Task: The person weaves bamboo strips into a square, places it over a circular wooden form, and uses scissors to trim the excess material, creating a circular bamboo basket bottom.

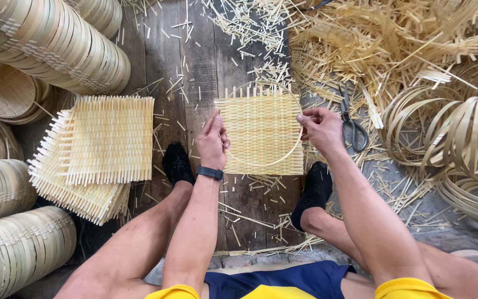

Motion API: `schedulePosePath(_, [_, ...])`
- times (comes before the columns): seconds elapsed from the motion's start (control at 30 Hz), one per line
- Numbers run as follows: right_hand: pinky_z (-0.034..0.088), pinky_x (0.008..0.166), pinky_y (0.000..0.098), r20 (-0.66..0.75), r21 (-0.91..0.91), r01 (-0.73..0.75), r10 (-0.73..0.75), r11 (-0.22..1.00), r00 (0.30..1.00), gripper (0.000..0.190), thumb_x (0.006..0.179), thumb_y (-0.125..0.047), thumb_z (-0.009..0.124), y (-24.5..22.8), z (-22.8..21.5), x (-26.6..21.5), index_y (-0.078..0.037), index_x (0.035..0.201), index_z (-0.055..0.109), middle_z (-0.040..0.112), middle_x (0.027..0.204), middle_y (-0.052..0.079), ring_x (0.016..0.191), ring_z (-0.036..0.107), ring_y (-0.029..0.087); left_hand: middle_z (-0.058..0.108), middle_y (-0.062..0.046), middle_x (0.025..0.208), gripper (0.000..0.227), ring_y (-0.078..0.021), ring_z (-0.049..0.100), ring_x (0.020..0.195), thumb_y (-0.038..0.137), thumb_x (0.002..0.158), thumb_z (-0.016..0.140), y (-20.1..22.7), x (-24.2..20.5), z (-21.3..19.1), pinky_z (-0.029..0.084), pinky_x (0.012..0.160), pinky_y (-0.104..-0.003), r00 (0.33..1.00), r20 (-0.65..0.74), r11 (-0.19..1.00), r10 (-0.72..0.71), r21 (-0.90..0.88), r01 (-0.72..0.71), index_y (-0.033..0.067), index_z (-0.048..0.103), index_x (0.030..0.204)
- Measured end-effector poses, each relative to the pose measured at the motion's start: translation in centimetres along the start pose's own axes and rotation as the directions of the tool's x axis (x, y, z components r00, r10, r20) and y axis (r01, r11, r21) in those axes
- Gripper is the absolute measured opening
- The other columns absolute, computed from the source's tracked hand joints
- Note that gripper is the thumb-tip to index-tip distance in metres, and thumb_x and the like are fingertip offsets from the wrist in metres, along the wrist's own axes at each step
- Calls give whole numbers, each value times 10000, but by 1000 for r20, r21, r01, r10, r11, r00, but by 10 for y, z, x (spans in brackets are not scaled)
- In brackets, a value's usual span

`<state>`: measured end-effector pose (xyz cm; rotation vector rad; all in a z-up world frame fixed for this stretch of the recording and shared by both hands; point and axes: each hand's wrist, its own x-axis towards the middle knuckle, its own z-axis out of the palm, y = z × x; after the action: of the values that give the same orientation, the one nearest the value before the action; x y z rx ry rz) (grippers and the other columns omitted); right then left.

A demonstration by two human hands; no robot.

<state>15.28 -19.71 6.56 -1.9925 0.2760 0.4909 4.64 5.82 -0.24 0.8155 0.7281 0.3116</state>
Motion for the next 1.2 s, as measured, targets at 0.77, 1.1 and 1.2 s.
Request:
schedulePosePath(0.77, [571,813,339,-159,-390,118,-193,913,968,234,806,-179,826,84,42,41,-125,1033,815,780,940,124,819,745,226,793,-96,831,274,-183,756,728,78,706,867,-49,54,-51,588,734,-308,974,-3,439,227,893,-100,109,822,974])
schedulePosePath(1.1, [573,848,319,-151,-348,47,-106,936,983,232,786,-183,850,78,37,38,-137,1012,821,788,904,87,831,747,203,797,-91,848,248,-181,757,748,125,708,900,-42,56,-50,573,769,-306,984,-28,338,175,941,-34,134,835,947])
schedulePosePath(1.2, [587,832,311,-168,-314,-8,-47,949,985,235,797,-198,855,81,39,38,-140,1021,816,784,897,84,816,748,190,799,-92,856,271,-165,759,748,106,688,897,-43,58,-51,588,764,-303,986,-43,415,161,910,-28,117,832,951])
